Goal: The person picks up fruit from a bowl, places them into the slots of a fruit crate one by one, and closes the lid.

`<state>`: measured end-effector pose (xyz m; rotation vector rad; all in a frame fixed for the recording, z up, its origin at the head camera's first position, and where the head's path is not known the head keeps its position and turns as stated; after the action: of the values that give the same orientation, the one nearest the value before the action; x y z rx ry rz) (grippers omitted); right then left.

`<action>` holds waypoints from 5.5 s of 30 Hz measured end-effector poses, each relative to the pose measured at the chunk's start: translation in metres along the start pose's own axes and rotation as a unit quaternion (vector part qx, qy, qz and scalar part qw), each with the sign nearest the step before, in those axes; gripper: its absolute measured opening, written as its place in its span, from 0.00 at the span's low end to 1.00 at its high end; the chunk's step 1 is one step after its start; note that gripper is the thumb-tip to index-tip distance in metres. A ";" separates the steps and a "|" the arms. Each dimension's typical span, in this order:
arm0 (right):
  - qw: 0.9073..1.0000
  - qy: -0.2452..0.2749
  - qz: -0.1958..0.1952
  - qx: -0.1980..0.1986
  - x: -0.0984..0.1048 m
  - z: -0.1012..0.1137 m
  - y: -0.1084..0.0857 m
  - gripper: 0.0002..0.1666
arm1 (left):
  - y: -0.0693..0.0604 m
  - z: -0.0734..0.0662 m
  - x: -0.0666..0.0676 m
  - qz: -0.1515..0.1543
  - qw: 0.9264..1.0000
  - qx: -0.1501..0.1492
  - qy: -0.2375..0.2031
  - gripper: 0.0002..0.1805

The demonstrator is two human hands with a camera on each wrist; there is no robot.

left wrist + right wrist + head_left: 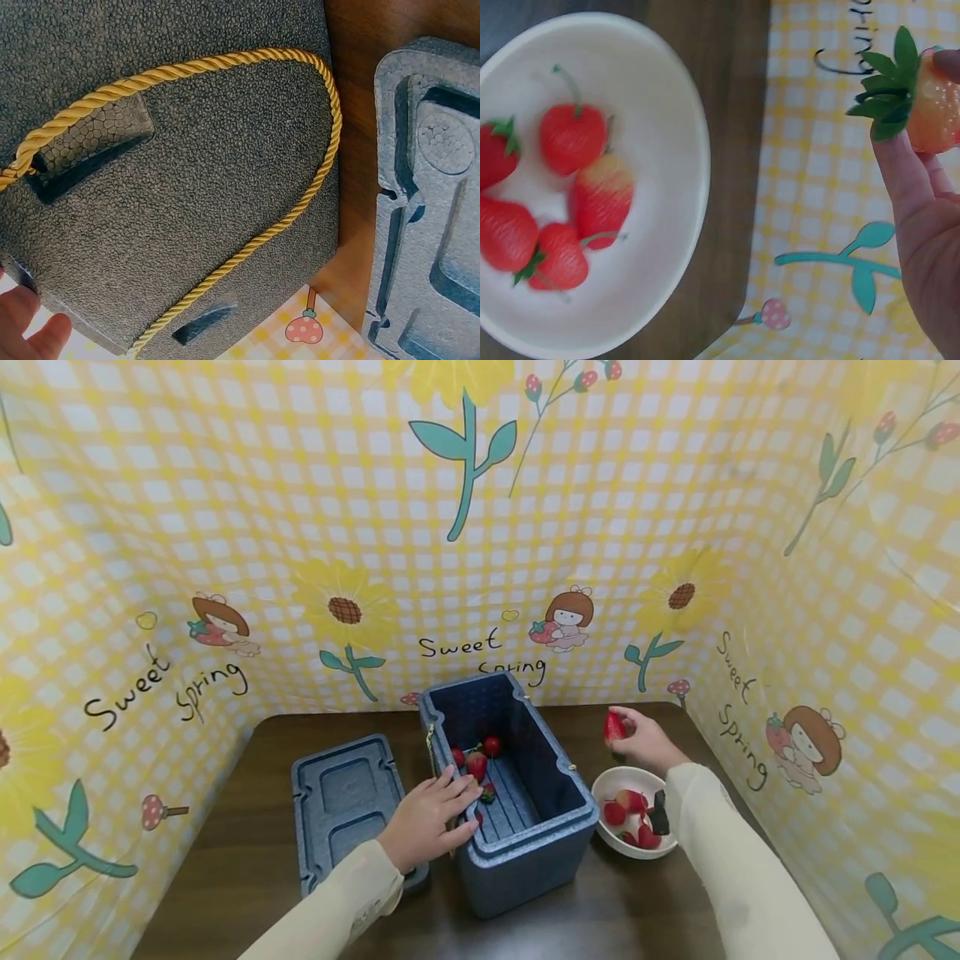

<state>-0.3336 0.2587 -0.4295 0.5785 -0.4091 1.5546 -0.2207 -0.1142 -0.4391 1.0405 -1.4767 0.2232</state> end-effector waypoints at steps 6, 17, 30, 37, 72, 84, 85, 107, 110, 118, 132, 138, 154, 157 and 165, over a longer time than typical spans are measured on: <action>1.000 0.025 0.012 -0.002 -0.004 0.019 0.009 0.39 | -0.001 0.001 -0.001 -0.014 1.000 -0.006 -0.003 0.27; 0.999 0.029 0.026 -0.005 -0.018 0.046 0.021 0.40 | 0.001 0.001 -0.001 -0.008 1.000 -0.004 0.000 0.28; 0.997 0.010 0.077 -0.013 -0.027 0.081 0.045 0.43 | 0.003 -0.002 0.001 0.009 1.000 -0.002 -0.002 0.27; 0.995 0.020 0.103 0.003 -0.038 0.109 0.052 0.41 | 0.000 -0.002 0.001 0.001 1.000 -0.006 0.003 0.27; 0.987 -0.017 0.159 0.033 -0.124 0.160 0.075 0.40 | 0.003 -0.002 0.008 0.023 0.999 -0.009 0.021 0.26; 0.986 -0.045 0.157 0.012 -0.139 0.156 0.069 0.40 | 0.003 -0.002 0.009 0.040 0.999 -0.005 0.012 0.27; 0.987 -0.044 0.157 0.004 -0.140 0.154 0.068 0.40 | 0.004 -0.002 0.009 0.043 0.999 -0.005 0.012 0.27; 0.983 -0.061 0.171 -0.020 -0.163 0.115 0.052 0.38 | 0.005 -0.007 0.006 0.038 0.999 -0.022 0.012 0.27; 0.983 -0.061 0.173 -0.015 -0.164 0.115 0.052 0.38 | 0.005 -0.007 0.007 0.022 0.999 -0.025 0.019 0.26; 0.983 -0.059 0.175 -0.010 -0.168 0.118 0.053 0.38 | 0.004 -0.002 0.011 0.020 0.999 -0.023 0.032 0.27; 0.990 -0.058 0.131 -0.013 -0.179 0.109 0.051 0.37 | 0.001 -0.002 0.009 0.018 0.999 -0.027 0.028 0.26; 0.988 -0.085 0.128 0.002 -0.167 0.115 0.049 0.34 | 0.005 -0.005 0.006 0.009 0.999 -0.037 0.020 0.27; 0.992 -0.064 0.110 0.014 -0.078 0.136 0.056 0.28 | 0.005 -0.002 0.003 0.016 1.000 -0.014 0.007 0.27; 0.993 -0.066 0.097 0.018 -0.065 0.130 0.054 0.25 | 0.004 0.000 0.002 0.009 1.000 -0.014 0.006 0.27; 0.992 -0.083 0.092 -0.014 -0.030 0.104 0.051 0.27 | 0.003 0.003 0.002 -0.005 1.000 -0.012 -0.004 0.27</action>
<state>-0.3721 0.1697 -0.3588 0.6655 -0.6245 1.6789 -0.2243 -0.1154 -0.4373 1.0306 -1.4790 0.1949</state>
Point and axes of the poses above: each hand's wrist, its own y-axis towards the middle knuckle, its own x-axis out of the back of the hand, z = x × y, the point moved 1 cm from there along y, towards the middle knuckle, and after that the axes turned 7 degrees about -z, right-handed, at the moved point
